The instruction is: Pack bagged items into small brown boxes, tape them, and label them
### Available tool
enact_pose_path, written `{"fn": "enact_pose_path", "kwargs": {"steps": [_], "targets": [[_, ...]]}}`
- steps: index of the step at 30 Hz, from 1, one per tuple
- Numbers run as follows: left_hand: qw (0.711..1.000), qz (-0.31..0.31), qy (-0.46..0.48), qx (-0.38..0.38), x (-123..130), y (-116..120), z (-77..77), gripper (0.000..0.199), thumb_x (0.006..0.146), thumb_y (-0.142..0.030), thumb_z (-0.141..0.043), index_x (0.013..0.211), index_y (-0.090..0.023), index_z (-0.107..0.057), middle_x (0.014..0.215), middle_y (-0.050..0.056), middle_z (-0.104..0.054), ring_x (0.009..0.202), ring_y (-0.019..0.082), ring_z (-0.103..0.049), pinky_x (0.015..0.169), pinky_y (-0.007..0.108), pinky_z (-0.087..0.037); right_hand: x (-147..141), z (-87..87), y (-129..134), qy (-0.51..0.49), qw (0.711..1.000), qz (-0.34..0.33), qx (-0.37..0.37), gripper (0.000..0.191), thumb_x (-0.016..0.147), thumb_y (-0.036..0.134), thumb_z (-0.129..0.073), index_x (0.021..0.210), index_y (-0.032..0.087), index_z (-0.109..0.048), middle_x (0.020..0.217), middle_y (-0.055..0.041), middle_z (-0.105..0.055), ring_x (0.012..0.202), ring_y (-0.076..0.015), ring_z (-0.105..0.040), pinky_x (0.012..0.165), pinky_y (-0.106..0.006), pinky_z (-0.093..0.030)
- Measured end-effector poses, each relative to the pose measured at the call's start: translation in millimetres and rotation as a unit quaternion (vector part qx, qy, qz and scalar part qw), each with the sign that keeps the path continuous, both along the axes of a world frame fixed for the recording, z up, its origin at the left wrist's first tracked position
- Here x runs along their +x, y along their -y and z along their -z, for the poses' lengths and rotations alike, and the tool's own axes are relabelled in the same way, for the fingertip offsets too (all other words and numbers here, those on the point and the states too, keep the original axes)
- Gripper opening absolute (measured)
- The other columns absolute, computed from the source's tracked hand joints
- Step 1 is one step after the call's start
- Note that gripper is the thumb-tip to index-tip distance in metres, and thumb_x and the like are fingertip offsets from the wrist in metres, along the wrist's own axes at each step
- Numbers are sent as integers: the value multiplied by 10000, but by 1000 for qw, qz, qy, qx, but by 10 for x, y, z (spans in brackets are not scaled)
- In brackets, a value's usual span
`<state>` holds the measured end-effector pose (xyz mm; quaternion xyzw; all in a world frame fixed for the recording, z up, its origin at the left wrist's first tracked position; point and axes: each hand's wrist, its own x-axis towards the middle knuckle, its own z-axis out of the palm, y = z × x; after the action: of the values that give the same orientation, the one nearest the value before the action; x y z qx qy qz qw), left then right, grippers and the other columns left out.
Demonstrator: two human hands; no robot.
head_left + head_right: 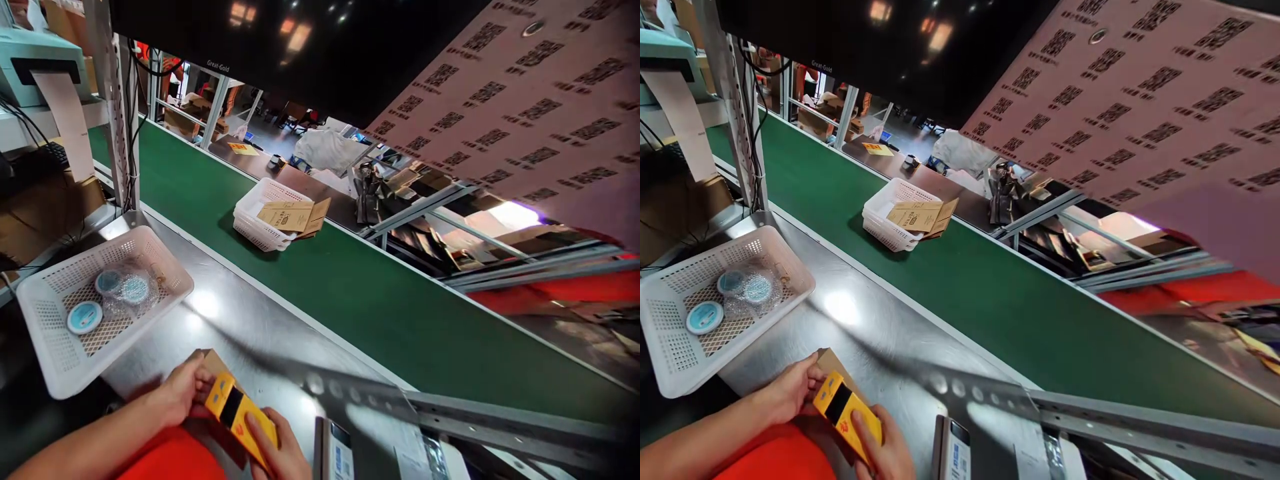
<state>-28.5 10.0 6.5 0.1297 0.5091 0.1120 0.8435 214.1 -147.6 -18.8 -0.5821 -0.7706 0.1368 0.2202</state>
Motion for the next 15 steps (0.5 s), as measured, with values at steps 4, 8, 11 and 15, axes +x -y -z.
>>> {"fn": "enact_pose_path", "kwargs": {"steps": [4,8,11,15], "targets": [[987,28,-76,138,38,-28,42,560,626,-733,-812,668,-194,-665,620,2,-606,590,157,-538,558,287,-418,-64,-245,-114,-25,999,-18,-32,674,984,241,-554,1637,374,-453,1221,-123,-611,949,-240,-743,760,-316,-639],[955,46,-138,259,37,-187,135,433,701,-541,-785,520,-203,-583,516,-23,-503,548,136,-450,533,287,-305,-91,-590,-193,-19,980,-4,-198,664,1021,306,-589,1652,433,-424,1058,-76,-634,886,-226,-734,787,-332,-639],[945,42,-171,275,-56,-379,242,354,787,-495,-687,635,-175,-694,583,29,-651,535,168,-564,532,295,-378,-36,-624,-136,0,972,14,-234,681,990,269,-568,1640,433,-452,1091,-91,-647,908,-248,-749,809,-357,-647],[925,13,-232,301,-259,-578,420,358,801,-480,-641,610,-178,-665,590,66,-684,515,165,-590,523,287,-376,-51,-412,-42,44,976,24,-211,707,908,243,-587,1597,392,-536,1048,-91,-660,808,-257,-736,749,-365,-644]]}}
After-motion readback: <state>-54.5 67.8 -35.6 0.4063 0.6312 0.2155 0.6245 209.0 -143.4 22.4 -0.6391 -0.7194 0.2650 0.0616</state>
